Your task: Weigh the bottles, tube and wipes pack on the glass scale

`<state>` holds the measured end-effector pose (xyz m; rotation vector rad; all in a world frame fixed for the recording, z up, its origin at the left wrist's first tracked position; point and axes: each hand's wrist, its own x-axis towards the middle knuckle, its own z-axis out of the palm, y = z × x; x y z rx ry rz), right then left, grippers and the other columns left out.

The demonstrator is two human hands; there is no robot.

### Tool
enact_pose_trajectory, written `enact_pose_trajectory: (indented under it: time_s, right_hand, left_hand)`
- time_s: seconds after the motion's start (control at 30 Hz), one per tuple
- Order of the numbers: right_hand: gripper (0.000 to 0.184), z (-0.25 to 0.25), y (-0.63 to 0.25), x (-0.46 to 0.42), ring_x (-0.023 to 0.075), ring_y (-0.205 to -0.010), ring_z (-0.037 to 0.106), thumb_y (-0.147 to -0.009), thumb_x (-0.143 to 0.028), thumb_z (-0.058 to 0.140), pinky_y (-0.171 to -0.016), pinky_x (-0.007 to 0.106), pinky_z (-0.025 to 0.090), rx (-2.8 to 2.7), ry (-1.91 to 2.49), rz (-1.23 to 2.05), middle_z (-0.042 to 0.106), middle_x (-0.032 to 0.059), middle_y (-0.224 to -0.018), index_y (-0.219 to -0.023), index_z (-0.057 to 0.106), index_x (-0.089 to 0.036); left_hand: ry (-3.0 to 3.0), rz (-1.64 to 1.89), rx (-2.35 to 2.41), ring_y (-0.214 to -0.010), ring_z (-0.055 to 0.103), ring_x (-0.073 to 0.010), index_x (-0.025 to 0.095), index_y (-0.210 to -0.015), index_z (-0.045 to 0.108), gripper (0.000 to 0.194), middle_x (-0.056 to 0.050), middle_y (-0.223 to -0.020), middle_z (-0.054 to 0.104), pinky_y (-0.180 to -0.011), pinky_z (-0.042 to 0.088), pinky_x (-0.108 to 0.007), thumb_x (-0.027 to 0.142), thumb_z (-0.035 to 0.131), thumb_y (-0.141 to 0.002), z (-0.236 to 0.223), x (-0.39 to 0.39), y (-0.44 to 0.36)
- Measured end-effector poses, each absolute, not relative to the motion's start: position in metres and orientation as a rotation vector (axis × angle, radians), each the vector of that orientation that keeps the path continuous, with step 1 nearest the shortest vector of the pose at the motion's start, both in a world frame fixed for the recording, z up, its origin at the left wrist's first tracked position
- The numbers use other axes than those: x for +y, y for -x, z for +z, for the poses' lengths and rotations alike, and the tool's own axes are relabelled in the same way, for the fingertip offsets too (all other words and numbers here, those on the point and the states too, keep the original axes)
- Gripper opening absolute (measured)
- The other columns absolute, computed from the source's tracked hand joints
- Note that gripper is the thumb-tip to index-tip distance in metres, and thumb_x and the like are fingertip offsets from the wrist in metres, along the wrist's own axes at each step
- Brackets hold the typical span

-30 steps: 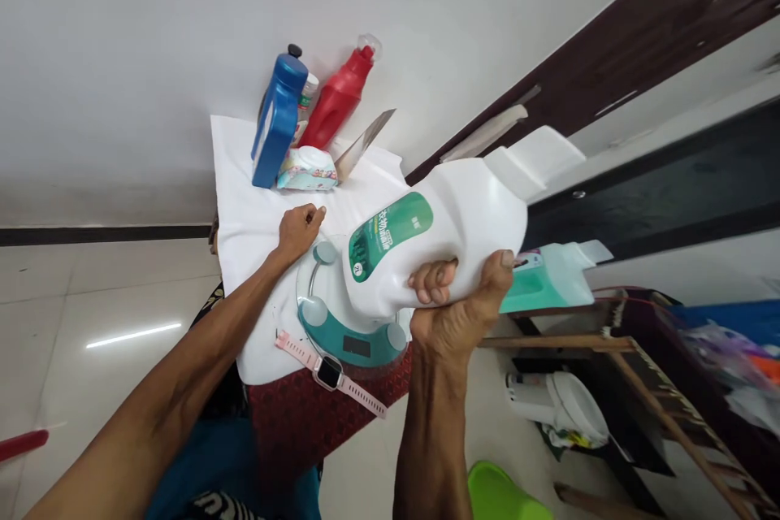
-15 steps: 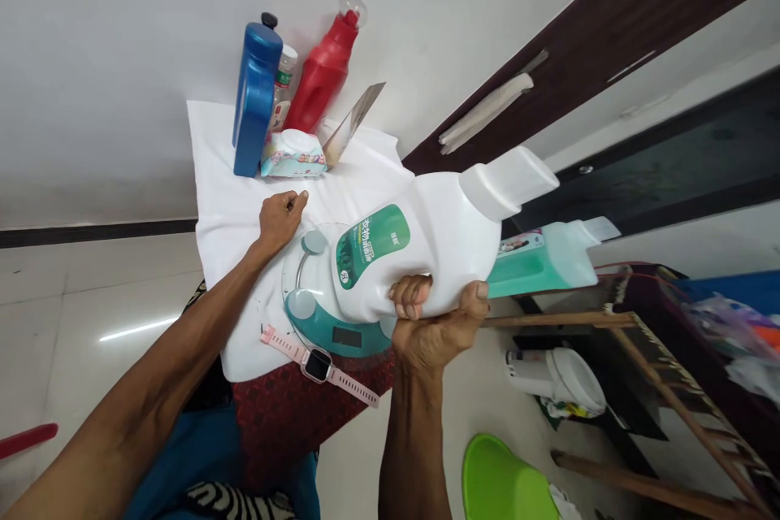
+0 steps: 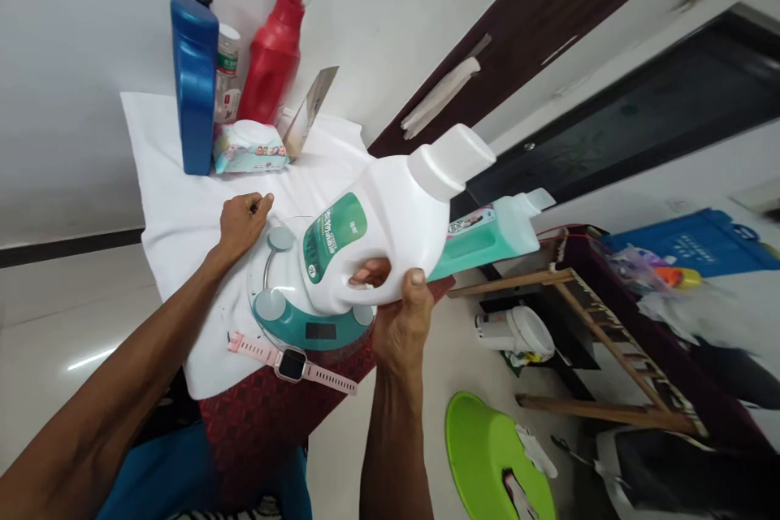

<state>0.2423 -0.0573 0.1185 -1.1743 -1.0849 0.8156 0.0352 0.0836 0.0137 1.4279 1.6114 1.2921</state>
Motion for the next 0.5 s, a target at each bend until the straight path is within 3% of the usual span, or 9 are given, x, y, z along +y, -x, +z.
enact_pose_trajectory:
  time_s: [0.23,0.4,0.5]
  right_hand:
    - [0.058,0.126,-0.232,-0.044,0.0084,-0.043,0.033,-0.082,-0.06,0.086,-0.046,0.028,0.03,-0.911,1.062,0.898,0.035,-0.0083,-0.048,-0.056,0.049,-0.025]
    - [0.062,0.138,-0.255,-0.019,0.007,-0.041,0.027,-0.081,-0.066,0.084,-0.04,0.027,0.022,-0.811,1.052,0.78,0.031,-0.0091,-0.047,-0.054,0.045,-0.025]
    - [0.064,0.145,-0.279,0.008,0.0068,-0.041,0.028,-0.079,-0.069,0.083,-0.039,0.026,0.023,-0.794,1.047,0.612,0.031,-0.0096,-0.048,-0.056,0.042,-0.026]
  left_hand:
    - [-1.494,1.207,1.725,-0.06,0.033,-0.0145,0.021,-0.057,0.036,0.049,0.001,-0.055,0.033,-0.065,0.025,-0.033,0.041,0.058,-0.096,0.015,0.088,-0.035]
    - [-1.527,1.185,1.741,-0.06,0.034,-0.0146,0.021,-0.057,0.036,0.05,0.001,-0.055,0.032,-0.065,0.025,-0.033,0.046,0.056,-0.096,0.013,0.092,-0.034]
    - [-1.528,1.177,1.746,-0.06,0.033,-0.0143,0.02,-0.058,0.035,0.051,0.001,-0.056,0.03,-0.065,0.025,-0.034,0.047,0.056,-0.095,0.012,0.092,-0.034]
